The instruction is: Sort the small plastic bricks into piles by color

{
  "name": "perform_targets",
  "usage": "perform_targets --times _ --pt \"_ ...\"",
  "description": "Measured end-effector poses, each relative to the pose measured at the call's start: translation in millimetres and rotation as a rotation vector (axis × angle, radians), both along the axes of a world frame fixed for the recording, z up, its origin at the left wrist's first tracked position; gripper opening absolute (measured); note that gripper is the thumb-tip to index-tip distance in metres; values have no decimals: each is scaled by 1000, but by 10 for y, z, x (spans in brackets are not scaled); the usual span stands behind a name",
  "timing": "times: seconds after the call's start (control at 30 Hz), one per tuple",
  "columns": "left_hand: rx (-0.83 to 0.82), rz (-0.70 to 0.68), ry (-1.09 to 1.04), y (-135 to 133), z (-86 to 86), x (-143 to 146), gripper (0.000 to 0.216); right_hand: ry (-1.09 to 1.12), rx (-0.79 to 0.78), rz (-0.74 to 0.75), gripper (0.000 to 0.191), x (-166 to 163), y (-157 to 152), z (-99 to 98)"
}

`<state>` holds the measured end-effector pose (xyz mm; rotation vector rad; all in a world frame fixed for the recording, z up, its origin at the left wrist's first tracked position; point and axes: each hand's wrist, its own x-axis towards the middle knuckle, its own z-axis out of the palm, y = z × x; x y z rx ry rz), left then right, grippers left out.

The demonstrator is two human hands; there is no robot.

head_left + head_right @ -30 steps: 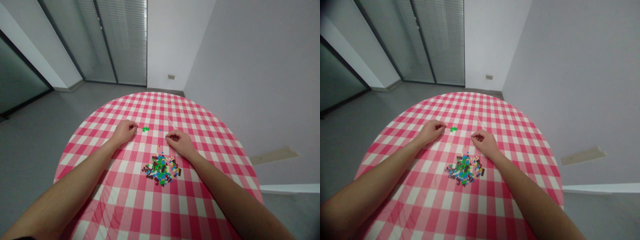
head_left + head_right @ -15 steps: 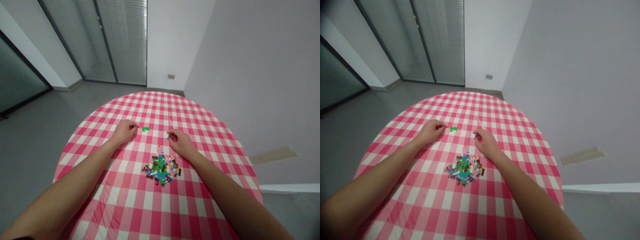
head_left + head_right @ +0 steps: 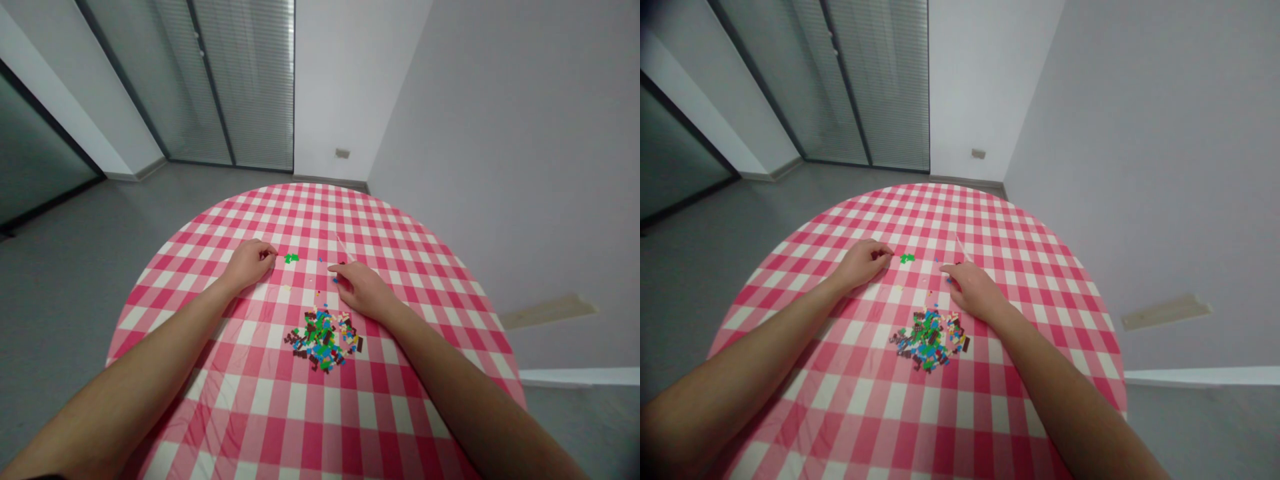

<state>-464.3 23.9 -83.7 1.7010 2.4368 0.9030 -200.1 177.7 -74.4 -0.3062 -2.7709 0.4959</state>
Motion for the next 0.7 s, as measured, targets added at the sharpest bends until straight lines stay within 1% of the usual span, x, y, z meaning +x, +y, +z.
perform_targets --times 0.07,0.17,0.2,0.3,0.7 --pt "1 -4 -4 0 4 1 22 22 7 -25 36 1 -1 11" --pt "3 -5 -5 4 8 2 22 20 67 -56 18 -7 4 33" --pt "3 -4 -4 6 8 2 22 7 94 -59 15 -12 5 40" --pt "-2 -4 2 11 6 0 22 -27 144 -64 16 -27 1 51" --pt "7 1 5 12 -21 -14 22 -5 181 -123 19 -114 -43 -17"
